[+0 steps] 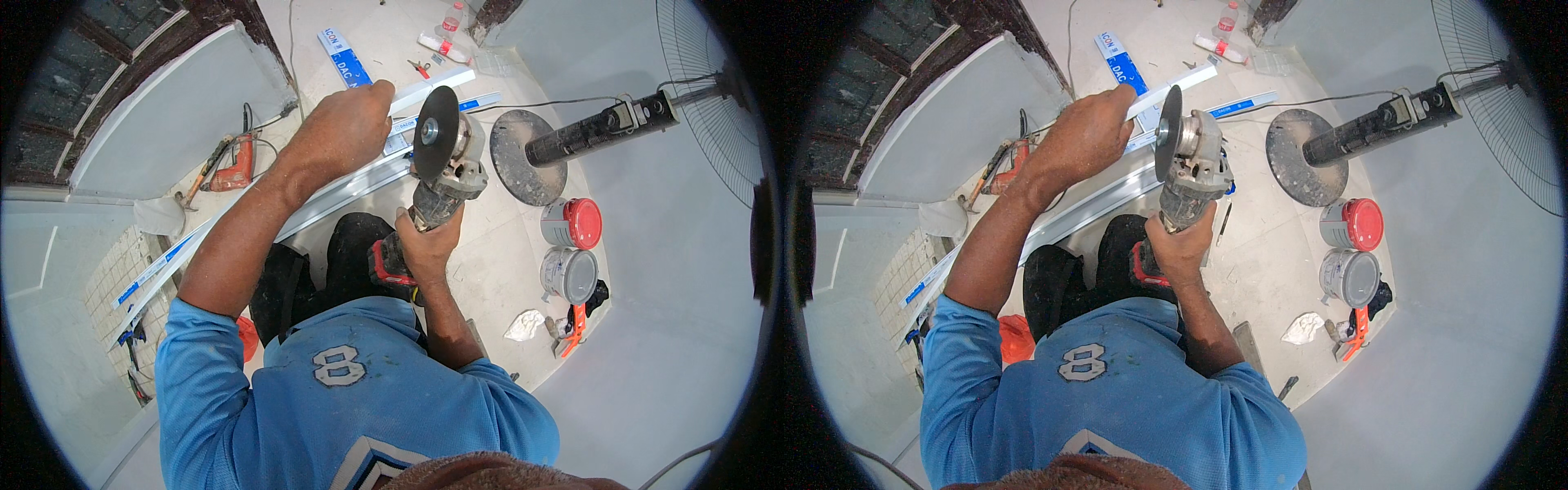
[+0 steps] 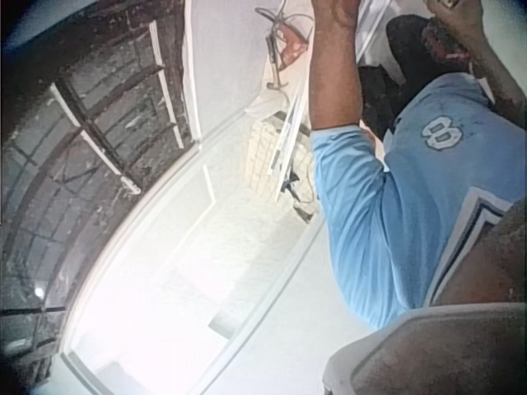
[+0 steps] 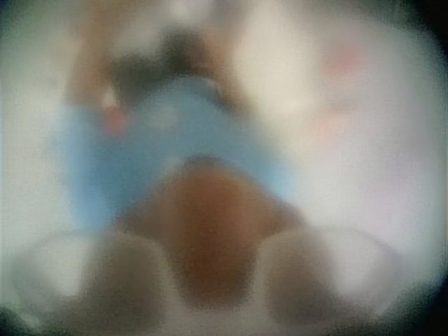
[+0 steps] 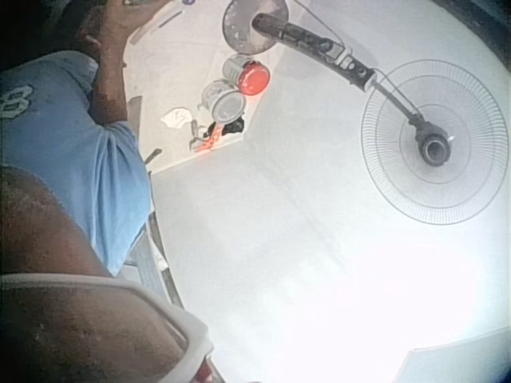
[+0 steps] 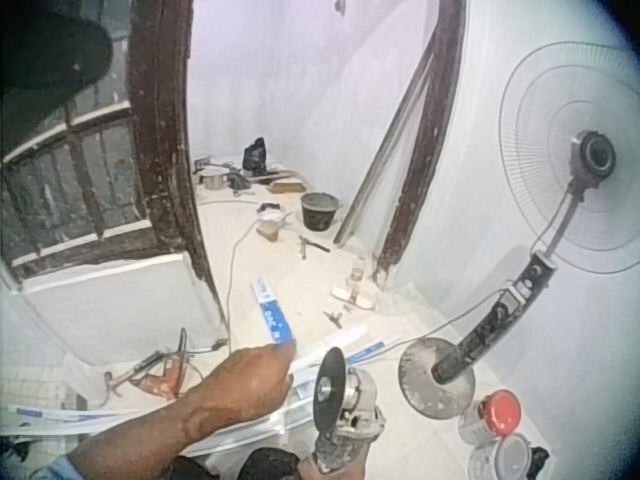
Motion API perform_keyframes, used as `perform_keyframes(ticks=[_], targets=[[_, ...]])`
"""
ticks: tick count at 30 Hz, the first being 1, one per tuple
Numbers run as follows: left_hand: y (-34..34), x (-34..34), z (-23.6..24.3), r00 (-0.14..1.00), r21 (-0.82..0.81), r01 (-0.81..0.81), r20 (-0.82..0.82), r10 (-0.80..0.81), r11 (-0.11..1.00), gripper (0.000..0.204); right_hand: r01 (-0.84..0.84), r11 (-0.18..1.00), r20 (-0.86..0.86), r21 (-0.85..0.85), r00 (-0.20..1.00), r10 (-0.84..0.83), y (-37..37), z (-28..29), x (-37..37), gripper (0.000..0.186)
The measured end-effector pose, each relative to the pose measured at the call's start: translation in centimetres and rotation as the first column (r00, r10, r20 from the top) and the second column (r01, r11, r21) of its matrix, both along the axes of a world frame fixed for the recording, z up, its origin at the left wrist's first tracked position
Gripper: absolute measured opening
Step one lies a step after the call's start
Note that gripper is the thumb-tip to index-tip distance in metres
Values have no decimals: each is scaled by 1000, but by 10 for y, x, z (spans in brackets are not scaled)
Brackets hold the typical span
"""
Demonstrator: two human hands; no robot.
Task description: The person measures and marks long white metal profiles using a tape measure, square ruler, and marker, then cuts the marked sections with an angle grinder. The person handles the profiles, tools, and cut pieces on the floor.
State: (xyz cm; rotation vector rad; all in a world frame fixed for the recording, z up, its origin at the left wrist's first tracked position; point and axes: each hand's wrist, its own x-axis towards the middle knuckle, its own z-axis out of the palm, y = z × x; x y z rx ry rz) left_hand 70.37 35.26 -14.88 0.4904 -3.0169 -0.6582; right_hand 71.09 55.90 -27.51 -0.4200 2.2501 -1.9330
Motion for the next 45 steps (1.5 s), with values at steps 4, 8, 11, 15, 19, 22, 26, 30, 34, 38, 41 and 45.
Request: perform_keyframes(ticks=[4,8,11,15,19,22,26,30,34,38,41,45], targets=[[1,0,1,1000,27,-1,-13,1,1000,24,34,999,-48,23,998,-33,-2,-6,2,60],[-1,1,-3,997,-31,31,-66,-33,999,23,25,1000,-27,17,999,-25,-4,-4,3,61],[-2,1,-4,999,-20,18,-49,-19,1000,22,19,1000,-19,2,1000,-19,-5,-2,4,62],[-1,0,1,1000,4,-7,-9,7,1000,22,39,999,-48,13,998,-38,-8,-5,4,62],[-3,-1,-1,1000,-14,12,-23,-12,1000,22,37,999,-54,20,998,-36,-9,0,4,62],[-4,-1,-3,999,14,-7,-32,8,1000,22,15,1000,-17,-12,1000,-15,-8,-3,4,61],[-6,-2,-2,999,8,10,-43,-10,1000,23,22,1000,-79,6,997,-21,-9,1,4,61],[-6,-2,-3,999,10,5,-33,-5,1000,23,8,1000,-20,-28,1000,-9,-7,-9,4,61],[-3,-2,0,1000,30,-17,9,17,999,23,18,1000,-58,-14,998,-18,-7,-8,4,62],[-4,-1,-1,1000,11,-7,-8,8,1000,23,7,1000,-36,-12,999,-8,-7,-11,3,64],[-3,-1,0,1000,19,-10,-1,10,1000,23,8,1000,-50,-29,999,-9,-7,-11,3,64],[-4,0,-2,1000,-2,0,-17,0,1000,23,22,1000,-25,14,999,-22,-9,-3,5,64]])
